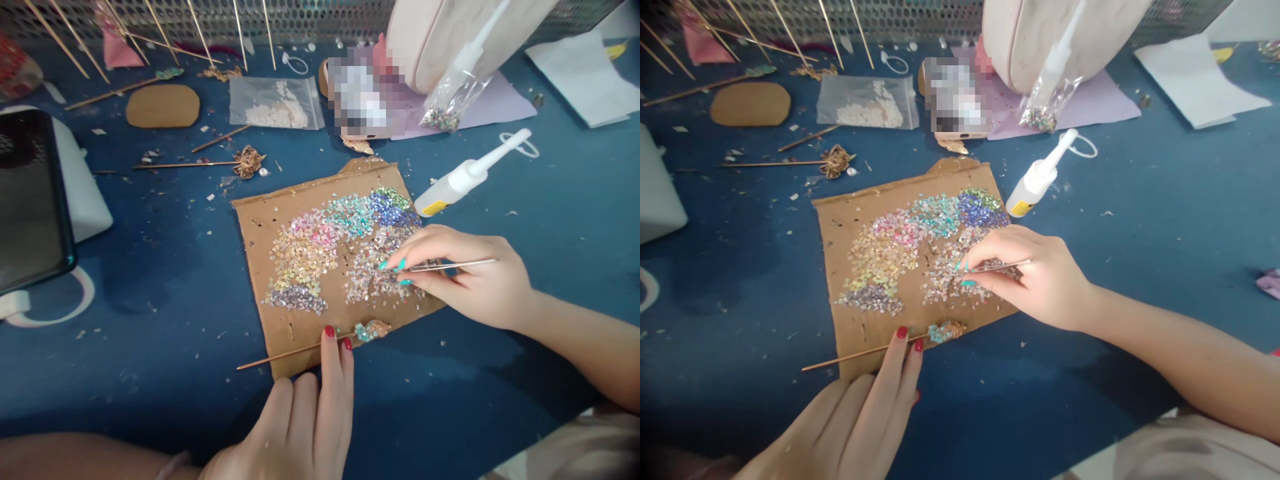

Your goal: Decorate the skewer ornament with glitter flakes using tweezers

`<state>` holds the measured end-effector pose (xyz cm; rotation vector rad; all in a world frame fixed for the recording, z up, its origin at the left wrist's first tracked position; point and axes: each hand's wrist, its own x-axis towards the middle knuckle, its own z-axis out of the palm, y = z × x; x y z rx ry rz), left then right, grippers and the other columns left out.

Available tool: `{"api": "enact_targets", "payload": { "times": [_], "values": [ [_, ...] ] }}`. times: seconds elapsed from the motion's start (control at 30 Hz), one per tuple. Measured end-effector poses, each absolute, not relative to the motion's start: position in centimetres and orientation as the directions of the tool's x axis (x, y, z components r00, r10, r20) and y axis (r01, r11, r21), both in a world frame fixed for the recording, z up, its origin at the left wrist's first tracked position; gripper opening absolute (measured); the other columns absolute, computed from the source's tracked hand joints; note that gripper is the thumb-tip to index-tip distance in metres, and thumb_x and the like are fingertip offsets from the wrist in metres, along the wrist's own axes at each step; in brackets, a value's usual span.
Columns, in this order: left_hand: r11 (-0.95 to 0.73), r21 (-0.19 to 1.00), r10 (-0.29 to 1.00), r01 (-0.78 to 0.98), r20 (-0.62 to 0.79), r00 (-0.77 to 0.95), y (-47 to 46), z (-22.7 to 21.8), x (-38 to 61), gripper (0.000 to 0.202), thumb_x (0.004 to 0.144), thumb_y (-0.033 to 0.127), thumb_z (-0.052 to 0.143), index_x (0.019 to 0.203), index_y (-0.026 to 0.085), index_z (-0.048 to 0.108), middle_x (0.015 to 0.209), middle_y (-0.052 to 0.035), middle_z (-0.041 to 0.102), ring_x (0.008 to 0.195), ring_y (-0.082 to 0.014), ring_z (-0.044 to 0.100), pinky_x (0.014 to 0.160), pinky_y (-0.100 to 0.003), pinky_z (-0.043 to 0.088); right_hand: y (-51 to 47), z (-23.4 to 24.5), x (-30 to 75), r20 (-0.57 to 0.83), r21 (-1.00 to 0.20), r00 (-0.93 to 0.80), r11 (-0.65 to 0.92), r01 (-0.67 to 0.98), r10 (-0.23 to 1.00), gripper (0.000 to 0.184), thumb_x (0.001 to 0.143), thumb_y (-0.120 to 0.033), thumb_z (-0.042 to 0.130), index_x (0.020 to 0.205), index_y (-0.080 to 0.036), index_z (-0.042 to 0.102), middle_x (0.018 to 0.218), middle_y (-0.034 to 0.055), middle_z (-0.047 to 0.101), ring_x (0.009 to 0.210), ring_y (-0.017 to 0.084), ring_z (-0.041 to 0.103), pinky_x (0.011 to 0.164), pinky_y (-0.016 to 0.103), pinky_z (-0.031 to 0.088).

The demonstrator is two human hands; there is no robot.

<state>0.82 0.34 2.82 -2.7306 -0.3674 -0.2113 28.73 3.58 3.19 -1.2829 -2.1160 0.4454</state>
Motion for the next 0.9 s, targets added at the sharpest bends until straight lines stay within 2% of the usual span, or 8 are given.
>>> {"api": "enact_targets", "payload": {
  "times": [0.4, 0.57, 0.73, 0.9],
  "values": [
    [-0.883, -0.36, 0.227, 0.301, 0.235, 0.945, 0.45, 2.68, 1.07, 0.044, 0.089, 0.02, 0.061, 0.124, -0.008, 0.055, 0.11, -0.0252, 0.07, 0.058, -0.0136, 0.053, 0.054, -0.032, 0.041, 3.71, 2.63, 27.84, 0.334, -0.572, -0.312, 0.454, 0.682, 0.889, 0.005, 0.093, -0.021, 0.066, 0.089, -0.024, 0.066, 0.087, 0.0012, 0.077, 0.083, 0.018, 0.071, 0.073, 0.032, 0.057],
    [-0.884, -0.362, 0.231, 0.297, 0.215, 0.949, 0.34, 2.74, 0.92, 0.041, 0.091, 0.022, 0.06, 0.124, -0.003, 0.058, 0.107, -0.0209, 0.072, 0.058, -0.0127, 0.052, 0.053, -0.031, 0.04, 3.65, 2.66, 27.9, 0.327, -0.576, -0.321, 0.457, 0.678, 0.889, 0.006, 0.093, -0.02, 0.066, 0.089, -0.025, 0.065, 0.085, 0.0004, 0.076, 0.082, 0.017, 0.071, 0.07, 0.031, 0.056],
    [-0.879, -0.37, 0.23, 0.301, 0.223, 0.947, 0.24, 2.67, 0.89, 0.044, 0.091, 0.025, 0.063, 0.124, -0.003, 0.058, 0.109, -0.0221, 0.07, 0.059, -0.0128, 0.051, 0.056, -0.032, 0.04, 3.71, 2.87, 28.14, 0.338, -0.556, -0.357, 0.491, 0.67, 0.871, 0.007, 0.092, -0.019, 0.067, 0.091, -0.026, 0.065, 0.083, 0.0, 0.076, 0.085, 0.018, 0.072, 0.074, 0.032, 0.058],
    [-0.87, -0.365, 0.255, 0.331, 0.242, 0.936, 0.16, 2.59, 0.94, 0.043, 0.092, 0.024, 0.061, 0.124, -0.005, 0.057, 0.109, -0.0236, 0.07, 0.059, -0.013, 0.052, 0.056, -0.033, 0.041, 3.88, 2.83, 28.01, 0.361, -0.59, -0.303, 0.467, 0.658, 0.882, 0.012, 0.093, -0.016, 0.065, 0.092, -0.028, 0.064, 0.089, 0.0004, 0.076, 0.087, 0.018, 0.072, 0.077, 0.032, 0.057]
  ]
}}
